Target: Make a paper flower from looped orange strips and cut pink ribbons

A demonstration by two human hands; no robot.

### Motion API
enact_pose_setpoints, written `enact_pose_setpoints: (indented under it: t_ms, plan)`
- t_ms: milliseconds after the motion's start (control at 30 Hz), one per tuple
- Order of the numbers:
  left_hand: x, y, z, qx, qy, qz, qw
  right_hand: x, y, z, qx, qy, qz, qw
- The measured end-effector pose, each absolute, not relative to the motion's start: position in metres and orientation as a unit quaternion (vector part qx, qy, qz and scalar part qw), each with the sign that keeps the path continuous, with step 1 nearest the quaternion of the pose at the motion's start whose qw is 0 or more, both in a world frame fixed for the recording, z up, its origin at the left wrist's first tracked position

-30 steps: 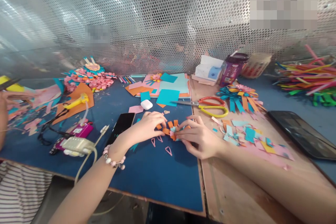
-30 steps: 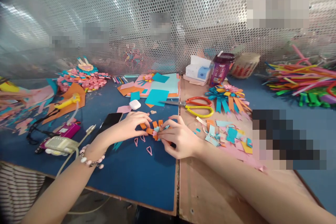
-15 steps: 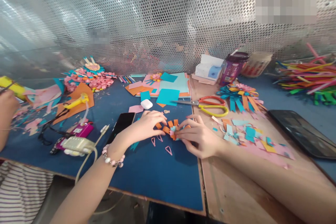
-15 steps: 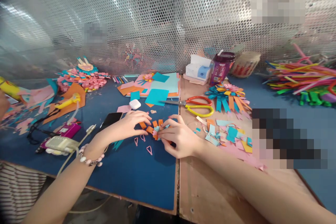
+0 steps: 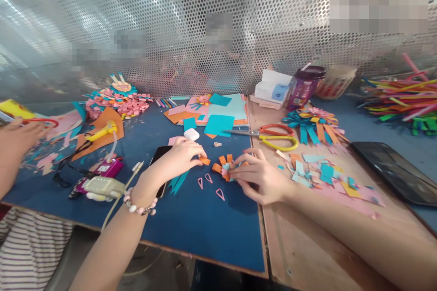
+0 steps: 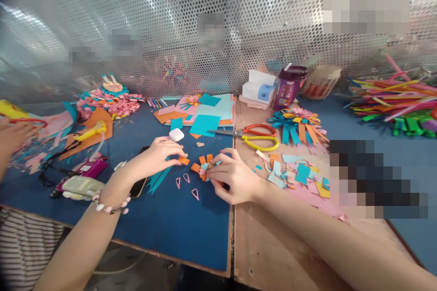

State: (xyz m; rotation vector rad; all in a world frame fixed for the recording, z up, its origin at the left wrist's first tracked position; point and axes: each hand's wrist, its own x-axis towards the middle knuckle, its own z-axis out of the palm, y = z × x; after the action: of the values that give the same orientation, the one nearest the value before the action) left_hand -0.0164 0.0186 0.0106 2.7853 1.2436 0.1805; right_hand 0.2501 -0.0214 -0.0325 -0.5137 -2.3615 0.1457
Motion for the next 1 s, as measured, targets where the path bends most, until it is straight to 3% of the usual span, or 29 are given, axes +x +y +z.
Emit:
enact_pose_setpoints:
  t_ms: [267,1000]
  plan:
    - [0.006,-0.029,0.017,0.918,0.393,0.031,0.039,0.251,-0.02,-0.035,-0.196,-0.918,0.059,0.34]
    - [0.023,-0.031,0.007,0.916,0.399,0.033,0.025,0.251,-0.021,-0.034,-0.194,-0.916,0.058,0.345]
